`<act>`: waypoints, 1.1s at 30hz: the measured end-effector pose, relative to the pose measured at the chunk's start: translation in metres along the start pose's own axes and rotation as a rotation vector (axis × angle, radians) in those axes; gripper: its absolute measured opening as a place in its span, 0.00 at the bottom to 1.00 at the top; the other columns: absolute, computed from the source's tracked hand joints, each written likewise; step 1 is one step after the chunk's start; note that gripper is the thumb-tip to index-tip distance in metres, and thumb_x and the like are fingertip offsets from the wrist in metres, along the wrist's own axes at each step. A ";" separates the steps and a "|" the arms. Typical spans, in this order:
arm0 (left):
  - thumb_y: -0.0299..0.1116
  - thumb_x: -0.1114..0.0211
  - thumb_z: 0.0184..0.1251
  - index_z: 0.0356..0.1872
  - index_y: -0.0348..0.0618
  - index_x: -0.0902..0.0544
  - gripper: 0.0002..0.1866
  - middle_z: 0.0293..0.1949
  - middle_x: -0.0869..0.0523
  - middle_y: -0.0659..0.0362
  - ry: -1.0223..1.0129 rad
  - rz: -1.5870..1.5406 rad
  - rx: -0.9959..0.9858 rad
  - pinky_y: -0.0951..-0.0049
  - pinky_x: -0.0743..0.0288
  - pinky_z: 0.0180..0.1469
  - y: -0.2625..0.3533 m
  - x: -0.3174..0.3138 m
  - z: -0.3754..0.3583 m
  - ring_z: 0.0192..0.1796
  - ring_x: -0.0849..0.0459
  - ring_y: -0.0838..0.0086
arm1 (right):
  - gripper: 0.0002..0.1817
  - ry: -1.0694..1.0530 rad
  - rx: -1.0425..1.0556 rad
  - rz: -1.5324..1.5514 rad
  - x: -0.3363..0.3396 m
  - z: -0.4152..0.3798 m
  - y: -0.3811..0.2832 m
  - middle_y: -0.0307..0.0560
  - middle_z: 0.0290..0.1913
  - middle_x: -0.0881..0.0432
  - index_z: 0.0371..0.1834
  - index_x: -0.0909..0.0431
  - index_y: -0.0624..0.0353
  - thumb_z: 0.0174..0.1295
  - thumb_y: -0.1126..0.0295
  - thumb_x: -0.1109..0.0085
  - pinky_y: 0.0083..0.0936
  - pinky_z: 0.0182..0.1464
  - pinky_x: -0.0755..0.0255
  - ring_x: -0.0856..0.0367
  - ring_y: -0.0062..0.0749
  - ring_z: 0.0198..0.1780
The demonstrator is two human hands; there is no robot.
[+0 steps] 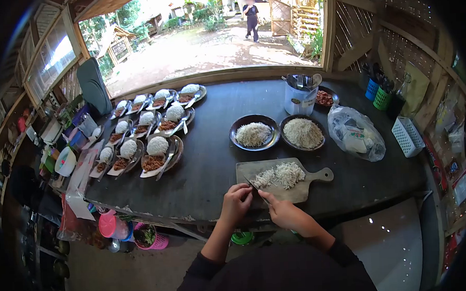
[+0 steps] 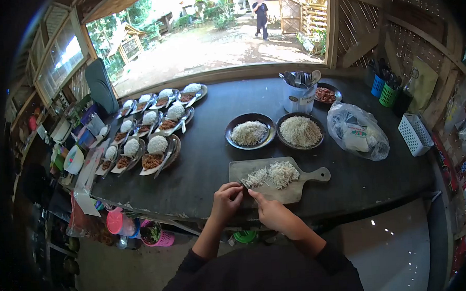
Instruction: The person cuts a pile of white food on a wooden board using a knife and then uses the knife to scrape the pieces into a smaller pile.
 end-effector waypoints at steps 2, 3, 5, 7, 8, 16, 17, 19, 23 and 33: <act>0.27 0.31 0.56 0.39 0.35 0.13 0.10 0.43 0.14 0.51 -0.001 0.027 -0.034 0.65 0.21 0.50 0.003 0.004 0.000 0.47 0.15 0.58 | 0.29 0.041 0.033 0.022 0.001 -0.001 -0.001 0.55 0.22 0.21 0.77 0.47 0.41 0.73 0.68 0.62 0.32 0.24 0.24 0.24 0.35 0.17; 0.27 0.31 0.56 0.38 0.36 0.13 0.09 0.43 0.13 0.51 0.013 0.051 -0.055 0.66 0.20 0.48 0.004 0.005 0.000 0.45 0.14 0.59 | 0.29 0.023 0.027 0.072 0.001 -0.003 0.001 0.54 0.22 0.21 0.77 0.46 0.41 0.73 0.68 0.62 0.32 0.24 0.25 0.24 0.34 0.17; 0.27 0.31 0.56 0.38 0.37 0.12 0.09 0.42 0.13 0.52 0.047 0.089 -0.091 0.68 0.20 0.45 0.006 0.003 -0.001 0.42 0.14 0.61 | 0.28 0.014 0.026 0.112 0.007 -0.005 -0.002 0.54 0.21 0.21 0.77 0.46 0.41 0.73 0.68 0.62 0.32 0.23 0.25 0.24 0.34 0.16; 0.26 0.32 0.56 0.38 0.36 0.13 0.09 0.41 0.14 0.52 0.042 0.093 -0.110 0.65 0.20 0.47 0.009 0.004 -0.002 0.43 0.15 0.59 | 0.28 -0.028 -0.065 0.114 0.009 -0.012 -0.006 0.53 0.22 0.21 0.77 0.45 0.42 0.73 0.67 0.61 0.31 0.23 0.25 0.24 0.33 0.16; 0.26 0.32 0.56 0.37 0.36 0.13 0.08 0.41 0.14 0.53 0.031 0.075 -0.075 0.66 0.20 0.46 0.007 0.004 -0.002 0.43 0.15 0.59 | 0.28 -0.024 -0.054 0.132 0.009 -0.013 -0.007 0.55 0.23 0.20 0.77 0.45 0.41 0.73 0.67 0.61 0.31 0.24 0.25 0.24 0.34 0.16; 0.26 0.32 0.55 0.37 0.36 0.13 0.09 0.42 0.13 0.53 0.010 0.068 -0.039 0.66 0.19 0.47 0.005 0.004 -0.002 0.44 0.14 0.60 | 0.28 -0.050 -0.081 0.056 0.009 -0.016 -0.012 0.60 0.26 0.18 0.77 0.45 0.42 0.73 0.68 0.62 0.37 0.30 0.25 0.20 0.41 0.21; 0.26 0.32 0.55 0.37 0.36 0.13 0.09 0.42 0.13 0.53 0.012 0.077 -0.050 0.65 0.19 0.47 0.005 0.004 -0.002 0.45 0.14 0.60 | 0.28 -0.056 -0.085 0.036 0.009 -0.016 -0.013 0.61 0.26 0.18 0.77 0.45 0.42 0.73 0.68 0.61 0.38 0.31 0.25 0.19 0.43 0.22; 0.26 0.32 0.55 0.37 0.36 0.13 0.09 0.42 0.13 0.53 0.014 0.084 -0.057 0.65 0.20 0.48 0.005 0.004 -0.002 0.45 0.14 0.59 | 0.28 -0.036 -0.056 0.009 0.007 -0.014 -0.010 0.61 0.26 0.18 0.77 0.44 0.42 0.73 0.68 0.61 0.38 0.31 0.25 0.19 0.43 0.22; 0.26 0.32 0.55 0.37 0.37 0.13 0.09 0.42 0.13 0.53 0.015 0.077 -0.051 0.63 0.21 0.51 0.004 0.004 -0.001 0.46 0.15 0.58 | 0.28 -0.004 0.002 -0.041 0.004 -0.007 -0.001 0.60 0.26 0.18 0.76 0.43 0.40 0.72 0.69 0.61 0.37 0.29 0.24 0.20 0.41 0.21; 0.26 0.32 0.56 0.39 0.37 0.13 0.09 0.42 0.13 0.53 0.013 0.064 -0.039 0.64 0.21 0.52 0.007 0.005 -0.001 0.47 0.15 0.58 | 0.29 -0.097 -0.148 0.092 0.011 -0.010 -0.010 0.55 0.25 0.20 0.77 0.45 0.38 0.72 0.68 0.61 0.32 0.24 0.24 0.23 0.34 0.17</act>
Point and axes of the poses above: each hand's wrist, its own z-axis towards the middle knuckle, its own x-axis out of the back of the hand, y = z × x, the point moved 7 cm from there along z, towards the middle knuckle
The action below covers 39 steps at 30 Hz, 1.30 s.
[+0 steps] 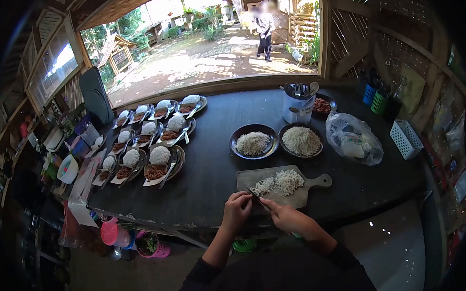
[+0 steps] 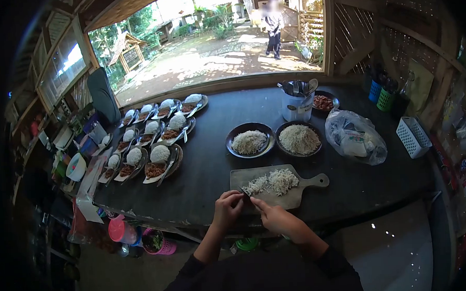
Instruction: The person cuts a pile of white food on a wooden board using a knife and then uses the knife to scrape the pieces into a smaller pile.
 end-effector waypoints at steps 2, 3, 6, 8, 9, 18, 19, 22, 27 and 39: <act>0.26 0.32 0.56 0.38 0.37 0.13 0.09 0.42 0.13 0.53 0.009 0.010 -0.030 0.64 0.21 0.51 0.003 0.001 0.001 0.47 0.15 0.58 | 0.29 -0.034 -0.025 0.046 0.001 -0.003 -0.002 0.55 0.24 0.20 0.77 0.46 0.39 0.73 0.68 0.61 0.31 0.23 0.24 0.23 0.34 0.17; 0.26 0.32 0.57 0.38 0.37 0.13 0.09 0.42 0.13 0.53 0.005 0.001 -0.024 0.64 0.21 0.51 0.003 0.001 0.000 0.46 0.15 0.59 | 0.29 -0.027 -0.020 0.045 0.001 -0.003 -0.002 0.55 0.24 0.20 0.77 0.46 0.39 0.73 0.68 0.61 0.31 0.23 0.24 0.23 0.34 0.17; 0.26 0.32 0.57 0.38 0.37 0.13 0.08 0.41 0.13 0.53 -0.008 -0.027 0.012 0.65 0.21 0.50 0.002 0.001 0.002 0.46 0.14 0.59 | 0.29 0.037 -0.012 0.023 0.001 -0.007 0.001 0.55 0.23 0.20 0.78 0.47 0.40 0.73 0.68 0.61 0.32 0.24 0.24 0.23 0.34 0.17; 0.26 0.32 0.57 0.37 0.37 0.13 0.08 0.41 0.13 0.53 -0.019 -0.045 0.045 0.65 0.21 0.50 -0.001 -0.001 0.000 0.46 0.14 0.60 | 0.29 0.058 0.015 -0.011 0.000 -0.009 -0.002 0.56 0.22 0.20 0.78 0.47 0.40 0.73 0.67 0.61 0.33 0.25 0.24 0.23 0.35 0.17; 0.27 0.32 0.57 0.37 0.37 0.13 0.08 0.41 0.13 0.53 -0.020 -0.036 0.041 0.65 0.21 0.50 -0.001 -0.001 0.001 0.46 0.14 0.59 | 0.29 0.056 0.012 -0.010 0.000 -0.011 -0.003 0.56 0.22 0.20 0.78 0.47 0.40 0.73 0.67 0.61 0.33 0.25 0.24 0.23 0.35 0.17; 0.27 0.32 0.56 0.38 0.37 0.13 0.09 0.42 0.13 0.53 -0.015 -0.023 0.024 0.65 0.21 0.50 -0.006 -0.003 0.000 0.46 0.15 0.59 | 0.29 -0.001 0.022 -0.007 -0.001 -0.014 -0.006 0.62 0.26 0.18 0.77 0.46 0.44 0.71 0.69 0.62 0.36 0.26 0.22 0.21 0.42 0.18; 0.27 0.32 0.56 0.38 0.37 0.13 0.09 0.42 0.13 0.52 -0.017 -0.033 0.045 0.65 0.21 0.50 -0.008 -0.003 -0.001 0.47 0.15 0.59 | 0.29 -0.012 0.009 -0.003 -0.002 -0.012 -0.003 0.60 0.25 0.19 0.78 0.47 0.42 0.72 0.69 0.62 0.35 0.27 0.23 0.22 0.39 0.18; 0.27 0.32 0.56 0.38 0.37 0.13 0.09 0.43 0.13 0.52 -0.022 -0.026 0.036 0.65 0.20 0.50 -0.002 -0.001 0.001 0.47 0.15 0.59 | 0.29 -0.027 -0.008 0.004 -0.002 -0.010 -0.002 0.58 0.24 0.20 0.78 0.47 0.41 0.73 0.68 0.62 0.34 0.28 0.24 0.23 0.35 0.18; 0.27 0.32 0.56 0.38 0.37 0.13 0.09 0.42 0.13 0.52 -0.017 -0.025 0.032 0.64 0.21 0.51 -0.004 -0.001 0.000 0.47 0.15 0.58 | 0.28 0.008 0.014 0.041 0.001 -0.012 -0.010 0.55 0.22 0.21 0.77 0.46 0.41 0.74 0.68 0.62 0.33 0.27 0.24 0.24 0.33 0.17; 0.26 0.31 0.56 0.39 0.37 0.12 0.09 0.42 0.13 0.52 -0.001 -0.001 -0.010 0.68 0.19 0.44 -0.004 -0.002 0.001 0.42 0.13 0.62 | 0.28 -0.002 0.007 -0.008 -0.001 0.000 -0.001 0.66 0.29 0.18 0.77 0.44 0.43 0.72 0.68 0.62 0.39 0.33 0.22 0.17 0.46 0.23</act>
Point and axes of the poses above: each hand's wrist, its own z-axis towards the middle knuckle, its own x-axis out of the back of the hand, y = z × x, the point moved 7 cm from there along z, towards the middle knuckle
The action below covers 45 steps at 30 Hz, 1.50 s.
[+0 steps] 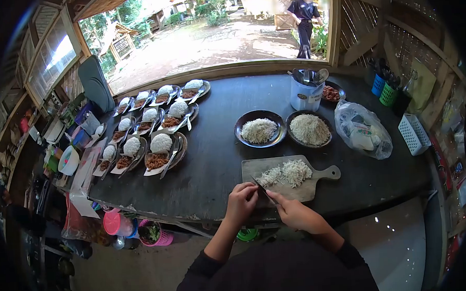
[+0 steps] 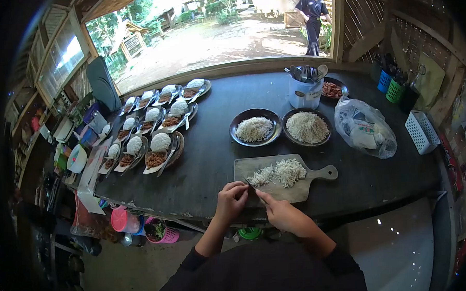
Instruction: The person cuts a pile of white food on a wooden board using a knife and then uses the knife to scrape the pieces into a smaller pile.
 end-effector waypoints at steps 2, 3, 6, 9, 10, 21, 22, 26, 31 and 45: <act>0.25 0.31 0.56 0.39 0.37 0.12 0.09 0.41 0.13 0.53 -0.003 -0.021 0.024 0.68 0.19 0.44 -0.002 -0.002 -0.002 0.42 0.13 0.62 | 0.28 -0.020 -0.023 0.028 -0.001 0.002 0.002 0.52 0.22 0.22 0.77 0.45 0.42 0.73 0.68 0.62 0.29 0.23 0.26 0.26 0.30 0.15; 0.25 0.31 0.56 0.39 0.37 0.13 0.09 0.41 0.13 0.53 -0.007 -0.042 0.048 0.68 0.19 0.44 -0.002 -0.002 -0.001 0.42 0.13 0.62 | 0.28 -0.015 -0.023 0.023 0.001 0.001 0.003 0.52 0.22 0.22 0.77 0.45 0.42 0.73 0.68 0.62 0.29 0.23 0.26 0.26 0.30 0.15; 0.25 0.31 0.56 0.39 0.36 0.13 0.09 0.41 0.13 0.53 0.002 -0.031 0.025 0.68 0.19 0.44 0.001 0.000 0.001 0.42 0.14 0.62 | 0.28 -0.022 -0.023 0.100 0.002 0.000 0.003 0.51 0.23 0.22 0.77 0.45 0.42 0.73 0.69 0.62 0.27 0.22 0.27 0.26 0.29 0.15; 0.25 0.31 0.57 0.38 0.36 0.14 0.08 0.40 0.13 0.53 0.000 -0.014 -0.013 0.68 0.20 0.45 0.004 0.001 0.004 0.42 0.14 0.61 | 0.28 0.028 0.013 0.140 0.006 -0.002 0.001 0.49 0.21 0.23 0.77 0.44 0.43 0.73 0.69 0.61 0.27 0.22 0.27 0.26 0.28 0.15; 0.25 0.31 0.56 0.37 0.36 0.14 0.08 0.41 0.13 0.53 -0.002 -0.007 -0.008 0.68 0.20 0.45 0.003 0.000 0.004 0.43 0.14 0.61 | 0.28 0.012 0.025 0.124 0.005 -0.004 -0.001 0.48 0.19 0.24 0.77 0.45 0.44 0.73 0.69 0.61 0.27 0.22 0.27 0.27 0.27 0.15; 0.26 0.31 0.55 0.36 0.35 0.14 0.08 0.42 0.14 0.53 -0.016 -0.026 0.002 0.68 0.20 0.44 -0.001 -0.001 0.000 0.42 0.14 0.62 | 0.30 -0.039 0.027 -0.024 0.004 -0.001 -0.005 0.55 0.20 0.22 0.77 0.45 0.40 0.71 0.70 0.61 0.35 0.27 0.25 0.23 0.35 0.17; 0.26 0.31 0.55 0.36 0.36 0.14 0.08 0.42 0.14 0.53 -0.024 -0.040 0.033 0.67 0.20 0.47 -0.001 -0.001 0.000 0.44 0.14 0.60 | 0.30 -0.035 0.027 -0.018 0.007 0.000 -0.006 0.55 0.20 0.22 0.77 0.45 0.40 0.71 0.70 0.61 0.35 0.27 0.25 0.23 0.35 0.17; 0.26 0.31 0.55 0.36 0.35 0.14 0.08 0.42 0.14 0.52 -0.010 -0.007 -0.003 0.69 0.19 0.42 -0.001 0.000 0.001 0.39 0.13 0.63 | 0.33 -0.103 -0.009 0.003 0.007 0.003 -0.005 0.58 0.27 0.19 0.77 0.47 0.42 0.68 0.73 0.61 0.33 0.24 0.22 0.20 0.38 0.19; 0.26 0.31 0.56 0.36 0.35 0.14 0.07 0.41 0.14 0.53 -0.025 -0.026 0.051 0.68 0.19 0.42 0.001 0.000 0.001 0.40 0.13 0.62 | 0.30 -0.095 -0.012 0.031 0.005 0.006 0.002 0.53 0.22 0.22 0.78 0.47 0.39 0.71 0.71 0.62 0.31 0.22 0.24 0.24 0.33 0.17; 0.25 0.31 0.57 0.37 0.35 0.13 0.08 0.42 0.13 0.52 0.012 0.003 0.010 0.71 0.19 0.41 0.001 0.000 -0.001 0.39 0.13 0.64 | 0.30 -0.078 -0.011 0.143 0.003 -0.008 -0.002 0.48 0.22 0.22 0.78 0.47 0.42 0.72 0.70 0.62 0.29 0.21 0.26 0.26 0.29 0.16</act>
Point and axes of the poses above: each hand's wrist, its own z-axis towards the middle knuckle, its own x-axis out of the back of the hand, y = z × x, the point moved 7 cm from there along z, towards the middle knuckle
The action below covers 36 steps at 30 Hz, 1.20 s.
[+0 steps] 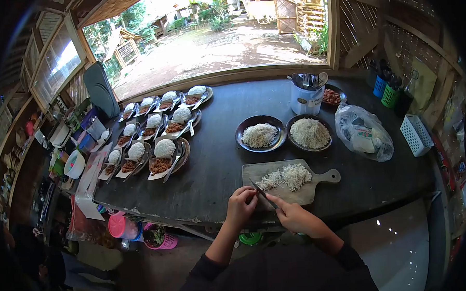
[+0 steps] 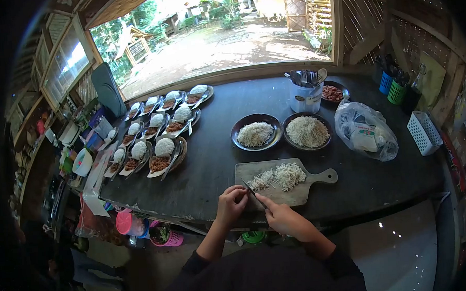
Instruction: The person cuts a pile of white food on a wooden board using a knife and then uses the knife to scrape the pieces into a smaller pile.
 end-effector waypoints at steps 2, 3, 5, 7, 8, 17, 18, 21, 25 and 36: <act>0.25 0.31 0.57 0.36 0.35 0.14 0.07 0.42 0.13 0.52 -0.014 -0.014 0.013 0.70 0.19 0.42 0.000 0.000 0.001 0.39 0.13 0.64 | 0.30 -0.001 -0.005 -0.019 0.001 0.000 -0.003 0.50 0.22 0.22 0.78 0.47 0.42 0.72 0.70 0.62 0.29 0.21 0.26 0.25 0.30 0.16; 0.25 0.31 0.57 0.36 0.35 0.14 0.07 0.42 0.13 0.52 -0.014 -0.015 0.013 0.70 0.19 0.42 -0.001 0.000 0.000 0.39 0.13 0.64 | 0.30 -0.004 -0.009 -0.038 0.002 0.000 -0.003 0.51 0.23 0.21 0.78 0.47 0.42 0.71 0.70 0.62 0.29 0.21 0.26 0.25 0.31 0.16; 0.25 0.31 0.56 0.36 0.35 0.14 0.08 0.42 0.13 0.52 -0.010 0.013 0.006 0.70 0.19 0.42 -0.002 -0.001 0.000 0.40 0.12 0.63 | 0.30 -0.003 0.004 -0.063 0.003 0.005 0.001 0.49 0.22 0.22 0.78 0.46 0.41 0.72 0.70 0.62 0.29 0.21 0.26 0.25 0.30 0.16; 0.26 0.31 0.56 0.36 0.35 0.14 0.08 0.42 0.13 0.52 -0.010 0.015 0.005 0.70 0.19 0.42 -0.002 -0.001 0.000 0.40 0.12 0.63 | 0.29 -0.006 0.016 -0.088 0.004 0.009 0.001 0.48 0.21 0.23 0.77 0.46 0.41 0.72 0.69 0.62 0.29 0.21 0.26 0.26 0.30 0.16; 0.26 0.31 0.56 0.36 0.35 0.14 0.08 0.43 0.13 0.52 -0.011 0.017 0.002 0.70 0.19 0.42 -0.001 0.000 0.000 0.40 0.12 0.63 | 0.29 -0.020 -0.001 -0.113 0.005 0.009 -0.001 0.49 0.21 0.23 0.78 0.47 0.40 0.72 0.70 0.62 0.30 0.22 0.26 0.25 0.30 0.16; 0.27 0.32 0.57 0.36 0.36 0.15 0.07 0.41 0.14 0.52 -0.047 -0.006 0.085 0.65 0.21 0.46 0.003 0.000 0.001 0.42 0.15 0.58 | 0.31 0.014 0.042 -0.112 0.003 0.018 0.004 0.58 0.27 0.18 0.77 0.46 0.42 0.69 0.72 0.61 0.33 0.22 0.23 0.20 0.38 0.19; 0.27 0.32 0.57 0.36 0.36 0.15 0.07 0.41 0.14 0.52 -0.047 0.002 0.077 0.65 0.21 0.46 0.003 0.000 0.001 0.42 0.15 0.58 | 0.31 -0.006 0.026 -0.060 0.003 0.019 0.004 0.58 0.27 0.18 0.77 0.46 0.42 0.69 0.72 0.60 0.32 0.21 0.24 0.21 0.37 0.18; 0.26 0.31 0.56 0.35 0.36 0.14 0.07 0.40 0.14 0.54 0.038 0.049 -0.039 0.71 0.20 0.38 0.007 0.003 0.001 0.35 0.14 0.66 | 0.32 0.040 0.028 0.000 0.001 0.018 0.008 0.56 0.25 0.19 0.77 0.46 0.40 0.69 0.72 0.60 0.30 0.21 0.24 0.21 0.35 0.18; 0.26 0.30 0.56 0.36 0.36 0.13 0.07 0.40 0.14 0.54 0.002 -0.011 0.069 0.72 0.20 0.38 0.000 0.001 -0.001 0.35 0.14 0.68 | 0.32 0.040 0.044 0.021 0.000 0.013 0.009 0.53 0.23 0.21 0.77 0.46 0.40 0.69 0.71 0.61 0.29 0.21 0.24 0.23 0.32 0.17; 0.27 0.30 0.55 0.35 0.36 0.13 0.08 0.42 0.13 0.53 0.025 0.026 0.006 0.72 0.20 0.39 0.002 0.002 -0.001 0.37 0.13 0.68 | 0.33 -0.012 0.001 -0.074 0.000 0.006 0.002 0.52 0.23 0.21 0.78 0.48 0.39 0.69 0.72 0.61 0.31 0.22 0.24 0.23 0.33 0.17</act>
Point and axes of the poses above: each hand's wrist, its own z-axis towards the middle knuckle, its own x-axis out of the back of the hand, y = z × x, the point moved 7 cm from there along z, towards the middle knuckle
